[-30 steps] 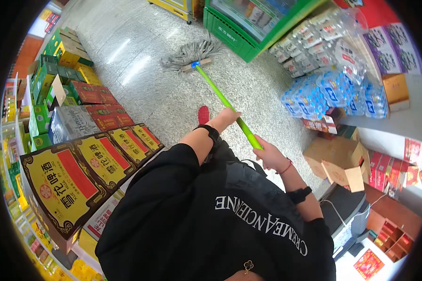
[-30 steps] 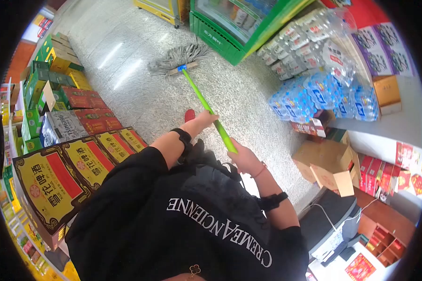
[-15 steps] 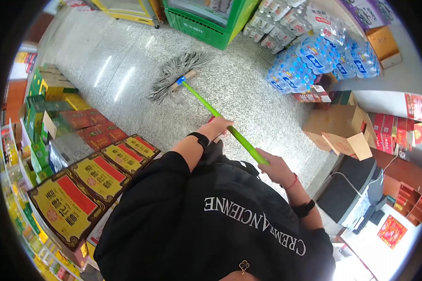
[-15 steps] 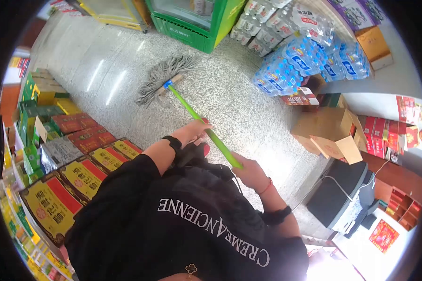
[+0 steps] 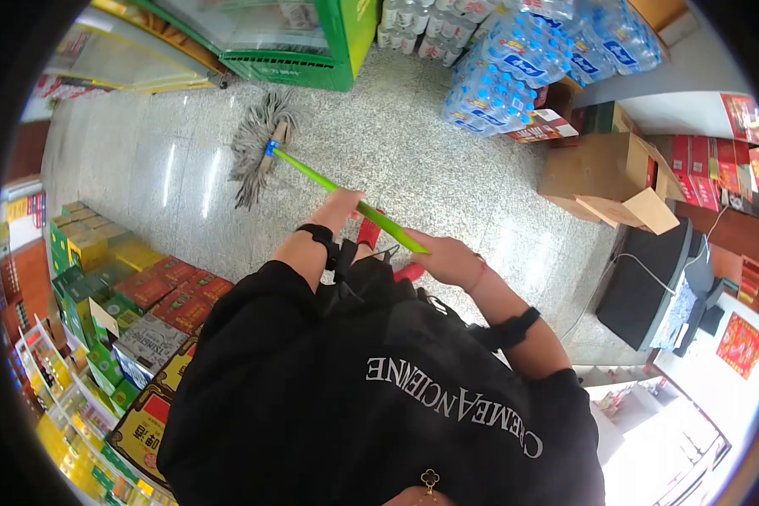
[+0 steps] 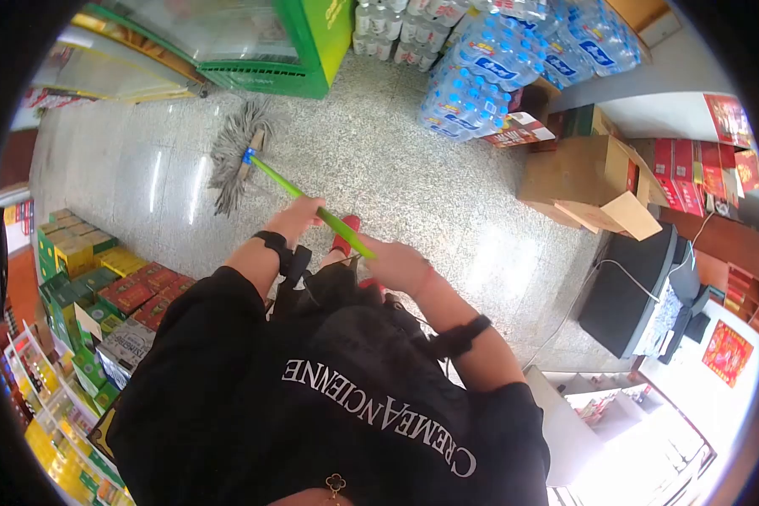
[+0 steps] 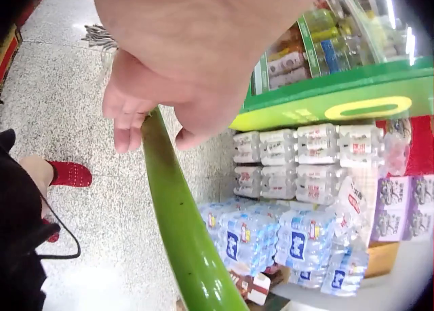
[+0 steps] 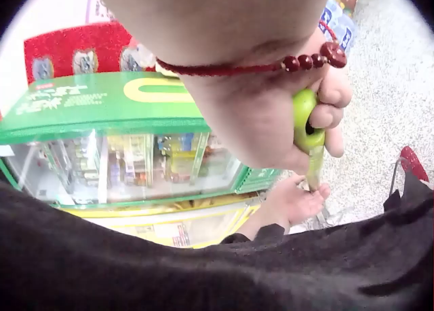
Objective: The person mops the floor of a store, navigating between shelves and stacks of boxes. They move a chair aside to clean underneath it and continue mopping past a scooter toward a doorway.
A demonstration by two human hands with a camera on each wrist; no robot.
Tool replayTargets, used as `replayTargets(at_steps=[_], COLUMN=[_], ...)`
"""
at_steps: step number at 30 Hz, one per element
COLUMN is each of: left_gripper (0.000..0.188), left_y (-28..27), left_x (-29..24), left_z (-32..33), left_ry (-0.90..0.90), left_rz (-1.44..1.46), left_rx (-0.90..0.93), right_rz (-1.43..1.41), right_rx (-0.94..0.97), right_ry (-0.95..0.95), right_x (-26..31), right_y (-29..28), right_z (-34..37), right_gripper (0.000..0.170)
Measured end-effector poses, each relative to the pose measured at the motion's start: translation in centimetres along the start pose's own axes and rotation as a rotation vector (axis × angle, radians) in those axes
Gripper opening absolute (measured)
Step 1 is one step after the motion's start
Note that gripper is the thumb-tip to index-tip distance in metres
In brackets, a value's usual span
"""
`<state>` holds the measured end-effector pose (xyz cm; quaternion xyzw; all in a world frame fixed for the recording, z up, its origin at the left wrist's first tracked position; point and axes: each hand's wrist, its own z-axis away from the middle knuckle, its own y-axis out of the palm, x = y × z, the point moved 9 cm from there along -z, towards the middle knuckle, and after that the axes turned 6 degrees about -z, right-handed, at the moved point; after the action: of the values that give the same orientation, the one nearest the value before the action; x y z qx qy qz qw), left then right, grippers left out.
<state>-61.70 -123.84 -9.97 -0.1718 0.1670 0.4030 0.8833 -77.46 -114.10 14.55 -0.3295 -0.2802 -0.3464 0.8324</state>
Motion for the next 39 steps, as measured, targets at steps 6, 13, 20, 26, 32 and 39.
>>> replayTargets(at_steps=[6, 13, 20, 26, 32, 39], left_gripper=[0.032, 0.038, 0.033, 0.021, 0.018, 0.039], left_y=[12.9, 27.9, 42.0, 42.8, 39.4, 32.2], left_x=[-2.1, -3.3, -1.8, -5.3, -10.1, -17.7], left_z=[3.9, 9.9, 13.8, 14.1, 4.3, -4.2], left_ry=[-0.073, -0.108, -0.118, -0.078, 0.077, 0.328], left_rz=[-0.236, -0.493, -0.347, -0.138, 0.022, -0.206], left_rx=[0.443, 0.744, 0.898, 0.64, 0.322, -0.08], right_rz=[0.008, -0.198, -0.386, -0.504, -0.521, -0.453], right_rx=[-0.062, -0.125, -0.298, -0.361, -0.386, -0.338], right_ry=[0.086, 0.279, 0.299, 0.265, 0.204, 0.14], right_x=[-5.5, -14.5, -22.5, -25.8, -26.1, -26.4], right_y=[-3.4, -3.6, -3.2, -4.6, -9.1, -14.0], right_z=[11.0, 24.4, 35.0, 34.7, 26.7, 15.7], right_gripper=[0.045, 0.046, 0.045, 0.045, 0.044, 0.05])
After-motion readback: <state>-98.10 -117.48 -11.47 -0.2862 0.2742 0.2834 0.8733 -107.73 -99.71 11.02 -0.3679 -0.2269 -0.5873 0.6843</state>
